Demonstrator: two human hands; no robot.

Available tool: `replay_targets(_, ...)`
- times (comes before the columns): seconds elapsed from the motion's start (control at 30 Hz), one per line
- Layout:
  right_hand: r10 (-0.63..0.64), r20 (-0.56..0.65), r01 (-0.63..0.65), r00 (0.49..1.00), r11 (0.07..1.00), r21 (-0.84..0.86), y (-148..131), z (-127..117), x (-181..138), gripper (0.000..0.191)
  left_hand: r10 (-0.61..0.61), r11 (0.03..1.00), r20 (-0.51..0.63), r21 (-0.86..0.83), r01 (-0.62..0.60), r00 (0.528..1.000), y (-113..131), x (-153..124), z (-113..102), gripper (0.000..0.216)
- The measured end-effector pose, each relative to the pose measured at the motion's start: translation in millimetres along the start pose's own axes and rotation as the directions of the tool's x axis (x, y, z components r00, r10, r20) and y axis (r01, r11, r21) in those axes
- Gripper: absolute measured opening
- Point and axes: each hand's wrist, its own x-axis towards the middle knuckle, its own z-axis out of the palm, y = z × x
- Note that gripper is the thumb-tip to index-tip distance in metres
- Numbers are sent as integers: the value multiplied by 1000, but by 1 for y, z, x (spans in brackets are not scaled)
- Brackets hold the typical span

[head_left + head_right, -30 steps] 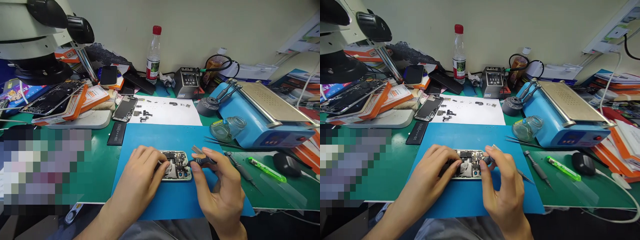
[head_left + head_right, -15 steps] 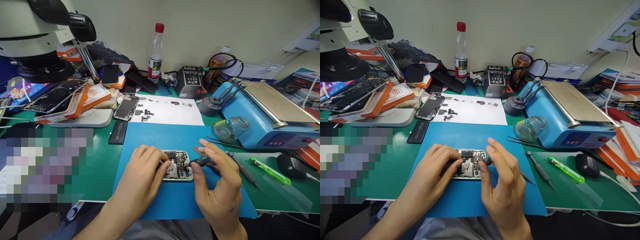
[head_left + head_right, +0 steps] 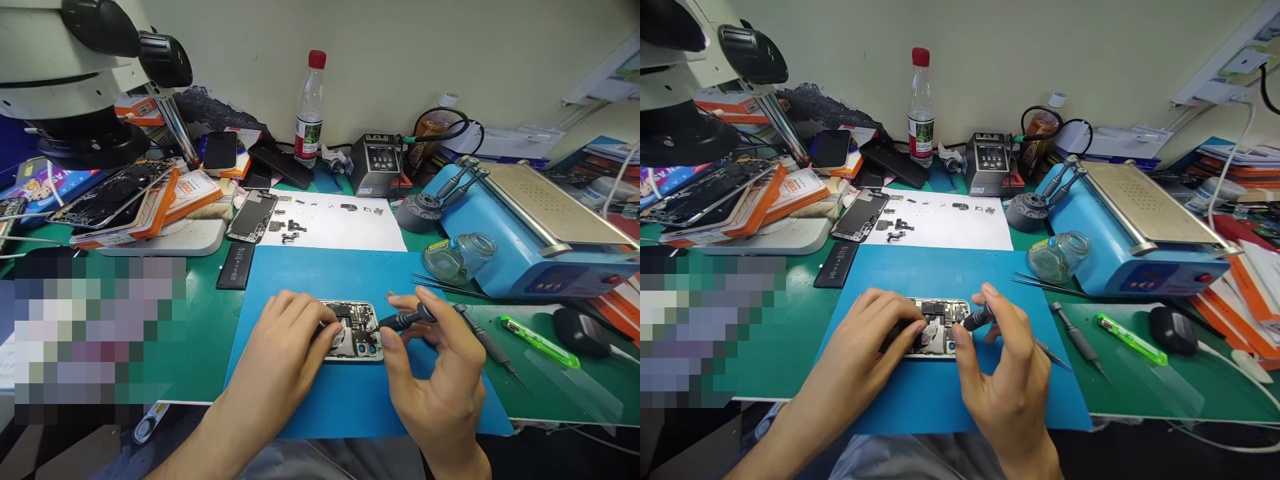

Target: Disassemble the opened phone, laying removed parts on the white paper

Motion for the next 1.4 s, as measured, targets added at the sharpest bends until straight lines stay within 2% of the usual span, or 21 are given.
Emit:
replay_targets(0.13, 239, -47, -225, 970, 953, 201, -5, -1, 4, 61, 31, 999, 15, -15, -31, 999, 0, 1, -1, 7)
replay_targets(0.2, 290, -27, -266, 957, 909, 322, -8, -3, 6, 56, 58, 998, 33, -38, -57, 998, -1, 1, -2, 7)
replay_targets(0.4, 101, 39, -108, 994, 902, 418, -5, -5, 4, 56, 131, 991, 30, -35, -130, 991, -3, 0, 0, 8)
replay_targets(0.5, 104, 27, -105, 994, 897, 428, -5, -3, 3, 54, 137, 990, 28, -25, -137, 990, -2, 1, 2, 7)
replay_targets(0.6, 229, -106, -155, 968, 869, 471, -10, -5, 8, 49, 136, 991, 11, -5, -136, 991, -1, 1, 3, 8)
replay_targets(0.67, 380, -184, -235, 906, 816, 528, -13, -12, 12, 39, 112, 994, -8, 8, -111, 994, 0, 0, 3, 9)
replay_targets(0.7, 446, -175, -296, 878, 792, 534, -13, -17, 14, 34, 93, 996, -16, 8, -93, 996, 0, 0, 3, 10)
replay_targets(0.77, 507, -49, -443, 860, 791, 422, -10, -28, 17, 29, 58, 998, -21, -6, -58, 998, 0, -1, 3, 11)
replay_targets(0.83, 480, 167, -502, 861, 855, 130, -4, -38, 18, 34, 33, 999, -23, -16, -33, 999, 0, -2, 2, 14)
replay_targets(0.9, 422, 377, -417, 825, 903, -101, 2, -43, 16, 26, 11, 1000, -27, -26, -12, 1000, 0, -3, 2, 15)
replay_targets(0.97, 356, 490, -297, 796, 935, -197, 7, -43, 14, 21, -9, 999, -39, -34, 8, 999, 0, -3, 2, 16)
replay_targets(1.1, 227, 505, -116, 832, 963, -242, 9, -38, 11, 27, -37, 999, -55, -38, 35, 998, 1, -3, 2, 15)
replay_targets(1.2, 166, 494, -54, 854, 971, -233, 8, -37, 11, 26, -47, 998, -46, -39, 45, 998, 1, -2, 2, 16)
replay_targets(1.3, 163, 494, -68, 854, 976, -205, 8, -37, 13, 24, -47, 998, -44, -51, 45, 998, 1, -1, 3, 15)
replay_targets(1.4, 233, 513, -159, 826, 970, -184, 8, -36, 16, 23, -42, 997, -58, -64, 39, 997, 0, -1, 3, 14)
